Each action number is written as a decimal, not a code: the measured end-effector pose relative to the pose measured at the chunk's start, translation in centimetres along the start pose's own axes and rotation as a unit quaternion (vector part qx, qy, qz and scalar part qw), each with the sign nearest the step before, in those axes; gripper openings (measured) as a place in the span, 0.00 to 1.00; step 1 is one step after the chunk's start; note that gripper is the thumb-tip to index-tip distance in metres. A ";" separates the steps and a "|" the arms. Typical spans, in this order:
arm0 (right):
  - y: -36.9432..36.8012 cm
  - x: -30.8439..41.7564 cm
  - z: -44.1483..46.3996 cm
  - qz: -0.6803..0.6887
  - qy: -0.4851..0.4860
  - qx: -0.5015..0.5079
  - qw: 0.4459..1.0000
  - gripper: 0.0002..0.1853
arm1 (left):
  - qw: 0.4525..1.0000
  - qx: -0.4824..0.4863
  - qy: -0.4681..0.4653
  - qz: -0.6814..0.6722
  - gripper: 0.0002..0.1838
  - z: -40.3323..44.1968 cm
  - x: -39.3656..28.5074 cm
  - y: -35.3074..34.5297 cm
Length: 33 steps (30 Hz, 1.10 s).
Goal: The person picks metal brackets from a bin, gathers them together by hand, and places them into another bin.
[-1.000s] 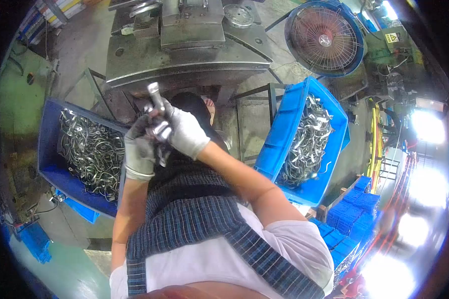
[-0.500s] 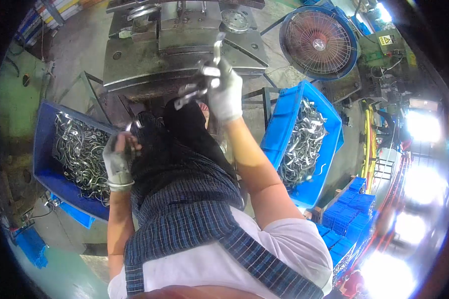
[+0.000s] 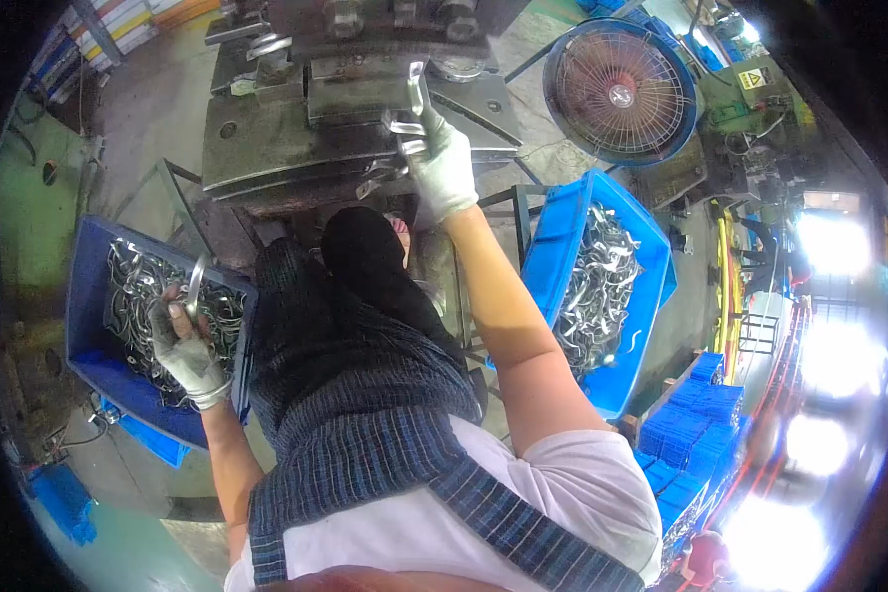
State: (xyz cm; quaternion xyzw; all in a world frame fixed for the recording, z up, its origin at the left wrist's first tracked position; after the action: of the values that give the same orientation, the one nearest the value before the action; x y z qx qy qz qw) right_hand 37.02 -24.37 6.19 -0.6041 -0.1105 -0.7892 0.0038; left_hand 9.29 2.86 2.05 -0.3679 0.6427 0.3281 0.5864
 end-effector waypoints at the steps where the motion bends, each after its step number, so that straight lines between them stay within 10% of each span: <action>1: 0.0 -0.1 -0.1 0.015 -0.009 0.000 1.000 0.12 | 1.000 0.012 -0.001 0.020 0.12 0.3 -0.1 0.0; 5: 0.0 -1.2 0.2 -0.148 -0.036 0.009 0.988 0.11 | 0.995 0.065 0.003 0.073 0.13 1.3 -0.7 -0.2; 7: -2.2 7.1 -1.9 -0.399 0.259 0.062 0.877 0.15 | 0.995 0.042 0.021 0.088 0.11 2.1 -1.4 1.0; 13: -10.0 12.5 -8.3 -0.127 0.385 0.226 0.886 0.24 | 0.947 0.252 -0.058 0.192 0.13 5.1 -6.0 -1.4; 14: -12.0 13.4 -9.4 -0.102 0.383 0.251 0.883 0.23 | 0.929 0.321 -0.050 0.178 0.14 4.9 -6.3 -3.3; 16: -17.0 9.9 -10.4 -0.045 0.080 0.414 0.906 0.22 | 0.916 0.327 -0.027 0.229 0.12 4.0 -9.3 -6.4; 17: -17.4 10.3 -10.5 0.019 0.147 0.417 0.897 0.22 | 0.938 0.346 0.027 0.023 0.15 4.2 -9.9 -6.8; 19: -17.3 8.0 -11.5 0.118 -0.006 0.471 0.874 0.21 | 0.922 0.362 0.066 0.119 0.26 4.5 -8.9 -6.2; 20: -16.6 8.3 -11.7 0.035 0.072 0.489 0.869 0.18 | 0.924 0.351 0.112 0.104 0.18 5.8 -6.7 -4.8; 21: -15.1 8.3 -11.7 0.105 0.024 0.451 0.886 0.16 | 0.921 0.344 0.161 0.090 0.11 7.2 -2.8 -2.7; 23: -8.6 3.2 -10.4 0.068 -0.019 0.290 0.954 0.16 | 0.868 0.261 -0.174 0.384 0.13 9.2 4.1 2.0; 27: -3.2 4.3 -8.3 0.048 -0.067 0.185 0.979 0.14 | 0.610 0.371 -0.152 0.683 0.21 1.7 16.1 3.2; 33: 0.5 4.5 -4.8 0.089 -0.030 0.063 0.994 0.12 | 0.504 0.382 -0.078 0.770 0.26 4.4 25.9 2.6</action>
State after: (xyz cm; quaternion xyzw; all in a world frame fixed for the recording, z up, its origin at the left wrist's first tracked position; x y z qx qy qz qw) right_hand 31.28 -25.13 9.43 -0.6337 -0.1057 -0.7586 0.1088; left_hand 8.21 5.63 -24.20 0.5594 0.6871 0.4001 0.2342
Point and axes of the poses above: each hand's wrist, its own z-axis towards the middle knuckle, its own y-axis out of the back of the hand, x = y × z, the point moved 9 cm from there along z, towards the middle knuckle
